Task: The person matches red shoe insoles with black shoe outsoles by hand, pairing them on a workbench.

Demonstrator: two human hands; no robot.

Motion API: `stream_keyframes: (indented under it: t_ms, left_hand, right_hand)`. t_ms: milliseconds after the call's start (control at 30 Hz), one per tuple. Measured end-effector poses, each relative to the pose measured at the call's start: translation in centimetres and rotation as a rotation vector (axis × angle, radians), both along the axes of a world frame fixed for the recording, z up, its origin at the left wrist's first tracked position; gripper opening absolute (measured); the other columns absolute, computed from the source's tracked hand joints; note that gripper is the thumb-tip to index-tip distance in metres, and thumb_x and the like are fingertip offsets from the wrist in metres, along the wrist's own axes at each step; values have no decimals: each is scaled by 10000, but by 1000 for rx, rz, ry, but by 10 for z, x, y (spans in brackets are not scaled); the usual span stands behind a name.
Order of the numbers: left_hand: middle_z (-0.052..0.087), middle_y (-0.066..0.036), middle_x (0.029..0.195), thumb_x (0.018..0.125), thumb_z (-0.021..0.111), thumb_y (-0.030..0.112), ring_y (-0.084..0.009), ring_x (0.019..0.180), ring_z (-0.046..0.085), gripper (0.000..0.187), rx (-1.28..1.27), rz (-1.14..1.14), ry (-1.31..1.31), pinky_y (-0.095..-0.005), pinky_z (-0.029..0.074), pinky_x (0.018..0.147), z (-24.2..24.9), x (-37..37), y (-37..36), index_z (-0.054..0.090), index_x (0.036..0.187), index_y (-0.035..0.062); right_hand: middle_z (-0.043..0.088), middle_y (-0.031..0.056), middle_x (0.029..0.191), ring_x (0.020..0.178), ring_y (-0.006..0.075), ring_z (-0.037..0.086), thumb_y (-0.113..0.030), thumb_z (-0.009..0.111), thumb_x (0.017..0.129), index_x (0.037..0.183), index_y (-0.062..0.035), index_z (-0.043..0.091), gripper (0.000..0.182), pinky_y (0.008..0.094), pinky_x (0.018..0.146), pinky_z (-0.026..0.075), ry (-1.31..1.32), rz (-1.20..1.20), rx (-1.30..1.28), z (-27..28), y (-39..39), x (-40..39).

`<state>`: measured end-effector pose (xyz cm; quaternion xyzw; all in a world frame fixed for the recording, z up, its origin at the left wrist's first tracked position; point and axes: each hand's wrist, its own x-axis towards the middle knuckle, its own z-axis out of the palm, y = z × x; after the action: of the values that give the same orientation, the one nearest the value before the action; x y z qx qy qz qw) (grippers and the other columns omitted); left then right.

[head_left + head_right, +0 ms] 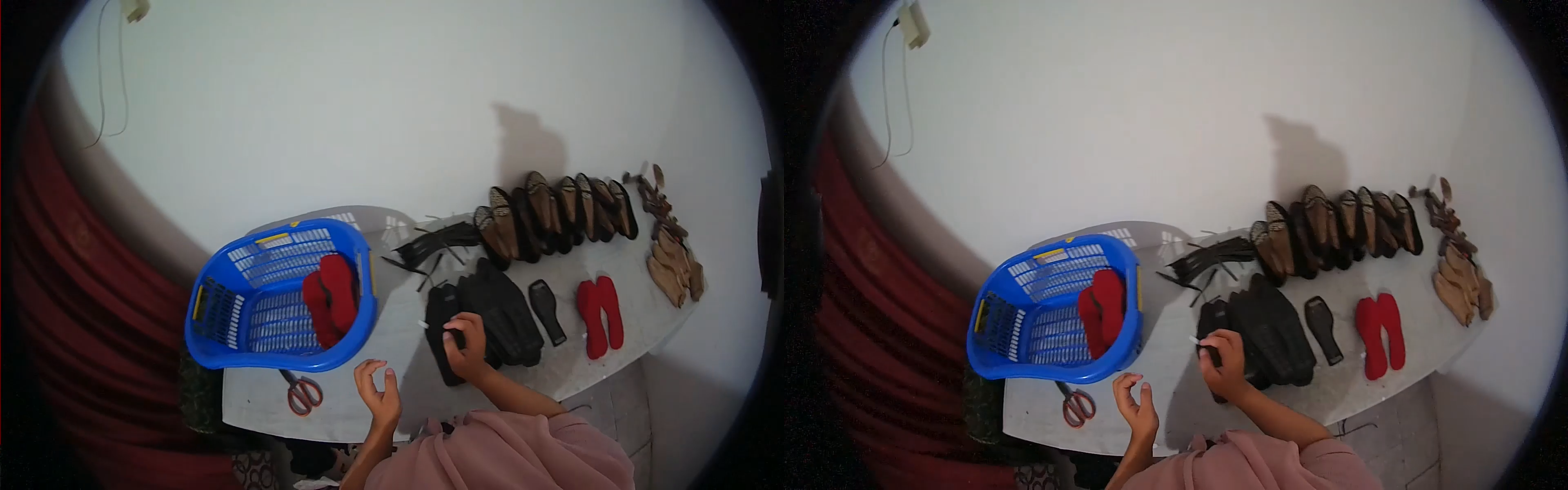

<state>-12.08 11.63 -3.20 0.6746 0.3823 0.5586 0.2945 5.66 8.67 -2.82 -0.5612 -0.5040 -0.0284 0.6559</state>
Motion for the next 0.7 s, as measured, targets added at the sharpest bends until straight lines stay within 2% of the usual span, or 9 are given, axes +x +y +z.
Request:
stream_keyframes:
  t_ms: [133, 300, 400, 433, 533, 567, 667, 700]
  left_hand:
    - [491, -100, 992, 778, 559, -36, -221, 966, 488, 184, -41, -75, 20, -328, 379, 873, -8, 44, -20, 556, 950, 30]
    - [520, -101, 974, 785, 570, -16, -223, 938, 508, 162, -3, -213, 3, -312, 391, 837, -6, 120, -56, 567, 938, 36]
    - [541, -108, 973, 784, 580, -1, -227, 930, 521, 160, 2, -285, 74, -314, 401, 825, -14, 164, -79, 577, 940, 33]
    - [550, -115, 979, 781, 591, 16, -233, 928, 531, 160, -11, -311, 104, -316, 411, 815, -12, 178, -87, 585, 941, 25]
    - [550, -118, 987, 782, 601, 36, -240, 929, 534, 159, -60, -405, 93, -325, 417, 822, -23, 216, -113, 589, 939, 24]
    - [552, -129, 992, 775, 613, 47, -258, 938, 540, 166, -59, -413, 117, -342, 421, 838, -25, 226, -119, 594, 939, 25]
    - [553, -138, 998, 770, 618, 52, -282, 958, 544, 174, -112, -361, 204, -358, 420, 859, -33, 251, -133, 599, 940, 21]
    - [553, -140, 997, 767, 621, 49, -287, 963, 544, 177, -112, -339, 217, -360, 418, 865, -36, 257, -137, 599, 940, 19]
  right_hand:
    - [530, 146, 945, 897, 298, 525, 10, 600, 729, 905, -40, 577, 184, 363, 791, 423, -32, -197, -76, -15, -61, 64]
    - [533, 143, 926, 925, 313, 515, -2, 585, 723, 888, -27, 566, 168, 382, 831, 395, 35, -443, -170, -33, -138, 149]
    - [537, 139, 927, 911, 315, 514, -35, 589, 719, 890, -28, 567, 173, 392, 816, 395, -25, -558, -315, -44, -185, 200]
    - [553, 144, 948, 922, 329, 519, -70, 594, 720, 920, -46, 579, 201, 415, 799, 403, 28, -567, -396, -51, -198, 216]
    - [552, 122, 954, 922, 305, 532, -85, 622, 701, 943, -64, 578, 247, 404, 797, 420, -37, -679, -687, -78, -232, 256]
    - [561, 120, 975, 939, 314, 538, -128, 638, 699, 966, -79, 588, 276, 422, 792, 426, 7, -676, -784, -89, -242, 267]
    - [562, 118, 995, 942, 317, 546, -157, 644, 700, 993, -80, 580, 309, 428, 797, 431, 15, -606, -869, -101, -257, 286]
    - [548, 130, 1043, 988, 325, 528, -180, 652, 706, 1047, -84, 560, 366, 440, 828, 420, 47, -569, -965, -99, -259, 291]
